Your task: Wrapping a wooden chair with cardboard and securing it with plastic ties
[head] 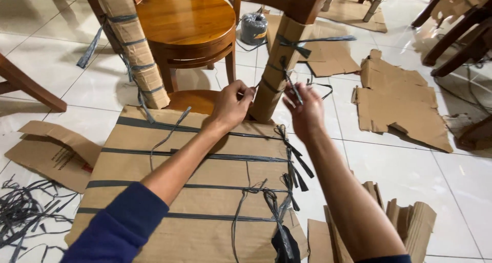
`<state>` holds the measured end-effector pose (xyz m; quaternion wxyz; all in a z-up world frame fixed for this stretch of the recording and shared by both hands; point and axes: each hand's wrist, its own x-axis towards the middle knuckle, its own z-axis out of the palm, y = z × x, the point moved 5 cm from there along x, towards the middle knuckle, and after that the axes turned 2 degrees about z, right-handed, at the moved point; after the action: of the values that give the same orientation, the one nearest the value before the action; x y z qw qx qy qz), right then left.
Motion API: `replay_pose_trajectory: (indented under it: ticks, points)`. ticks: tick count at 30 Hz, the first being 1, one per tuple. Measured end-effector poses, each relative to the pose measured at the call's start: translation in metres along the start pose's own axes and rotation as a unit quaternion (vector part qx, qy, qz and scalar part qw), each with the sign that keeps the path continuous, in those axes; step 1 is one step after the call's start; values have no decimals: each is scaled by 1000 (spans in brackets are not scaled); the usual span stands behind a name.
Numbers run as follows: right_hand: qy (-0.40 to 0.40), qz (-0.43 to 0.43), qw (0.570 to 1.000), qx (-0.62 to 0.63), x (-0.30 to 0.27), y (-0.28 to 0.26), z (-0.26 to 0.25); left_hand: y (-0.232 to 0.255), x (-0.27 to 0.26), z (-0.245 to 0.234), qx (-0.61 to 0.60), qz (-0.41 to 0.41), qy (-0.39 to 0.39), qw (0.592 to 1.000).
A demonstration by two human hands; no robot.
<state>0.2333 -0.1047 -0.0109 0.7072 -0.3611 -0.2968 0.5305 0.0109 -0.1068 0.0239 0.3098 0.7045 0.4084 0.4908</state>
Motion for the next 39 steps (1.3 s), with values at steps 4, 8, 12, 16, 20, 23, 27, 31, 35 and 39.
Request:
replay_pose_trajectory:
  ticks: [4, 8, 12, 16, 20, 23, 27, 31, 35, 39]
  points:
    - [25, -14, 997, -75, -26, -3, 10, -2, -22, 15, -229, -73, 96, 966]
    - [77, -15, 994, -72, -47, -16, 19, 24, -38, 25, -361, -129, 137, 913]
    - [92, -2, 995, -30, -55, -27, 33, 18, -23, 29, -404, -150, 160, 888]
    - [104, -30, 994, 12, -46, -34, 28, 1, -23, 23, -353, -152, 180, 905]
    - [104, -3, 993, -63, -56, -31, 30, -1, -18, 22, -373, -165, 193, 892]
    - [100, 24, 993, -60, -63, -27, 31, 1, -19, 28, -420, -187, 194, 866]
    - [84, 39, 995, 23, -49, -28, 31, 5, -11, 31, -469, -203, 180, 840]
    - [67, 27, 996, 50, -40, -34, 30, 0, -8, 36, -496, -199, 178, 826]
    - [93, 8, 996, -11, -46, -28, 26, 4, -10, 34, -501, -214, 168, 822]
    - [107, 39, 991, -64, -65, -26, 35, 20, -20, 34, -482, -237, 141, 831]
